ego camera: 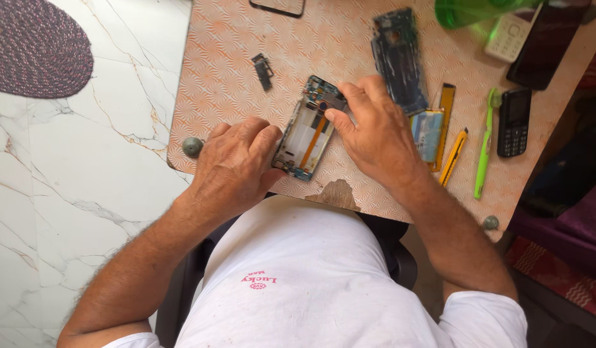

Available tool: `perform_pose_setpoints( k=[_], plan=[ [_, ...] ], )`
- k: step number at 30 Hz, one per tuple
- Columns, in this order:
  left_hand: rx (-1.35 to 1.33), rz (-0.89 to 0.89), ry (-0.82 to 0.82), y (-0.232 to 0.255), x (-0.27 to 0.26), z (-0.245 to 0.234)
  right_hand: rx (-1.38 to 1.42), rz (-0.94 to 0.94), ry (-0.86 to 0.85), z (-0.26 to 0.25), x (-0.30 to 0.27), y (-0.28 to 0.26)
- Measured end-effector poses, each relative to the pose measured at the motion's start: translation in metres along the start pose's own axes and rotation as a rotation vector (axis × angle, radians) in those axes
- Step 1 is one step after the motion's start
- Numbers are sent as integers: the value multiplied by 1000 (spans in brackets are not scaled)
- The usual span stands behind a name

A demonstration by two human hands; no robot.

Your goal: The person uses a red screwdriver to unscrew and remove a small metal bracket from the internal circuit board of a disassembled mobile phone. They then use their fingers to lift and detach a flexible ribbon cable from the board.

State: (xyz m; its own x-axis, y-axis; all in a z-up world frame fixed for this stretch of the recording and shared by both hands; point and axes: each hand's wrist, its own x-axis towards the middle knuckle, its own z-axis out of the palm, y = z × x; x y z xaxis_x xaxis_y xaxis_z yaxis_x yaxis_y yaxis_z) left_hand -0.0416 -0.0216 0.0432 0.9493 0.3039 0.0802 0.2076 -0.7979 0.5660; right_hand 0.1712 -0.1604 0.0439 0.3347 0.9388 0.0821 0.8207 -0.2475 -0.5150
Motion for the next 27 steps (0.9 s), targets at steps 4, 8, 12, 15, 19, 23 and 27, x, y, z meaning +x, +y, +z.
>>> perform_pose_setpoints(
  k=[4, 8, 12, 15, 19, 23, 27],
  plan=[
    [16, -22, -7, -5, 0, 3, 7, -61, 46, 0, -2, 1],
    [13, 27, 37, -8, 4, -2, 601, 445, -49, 6, -8, 14],
    [-45, 76, 34, -2, 10, -8, 1134, 480, 21, 5, -15, 25],
    [-388, 62, 103, 2, 12, -9, 1264, 444, 58, -1, -25, 27],
    [-908, -40, 130, 2, 24, 2, 1364, 379, -7, -11, -36, 26],
    [-1430, -117, -119, 1, 32, 17, 1382, 363, -37, -11, -42, 20],
    [-1489, -170, -230, -2, 33, 27, 1364, 365, -14, -12, -44, 18]
  ],
)
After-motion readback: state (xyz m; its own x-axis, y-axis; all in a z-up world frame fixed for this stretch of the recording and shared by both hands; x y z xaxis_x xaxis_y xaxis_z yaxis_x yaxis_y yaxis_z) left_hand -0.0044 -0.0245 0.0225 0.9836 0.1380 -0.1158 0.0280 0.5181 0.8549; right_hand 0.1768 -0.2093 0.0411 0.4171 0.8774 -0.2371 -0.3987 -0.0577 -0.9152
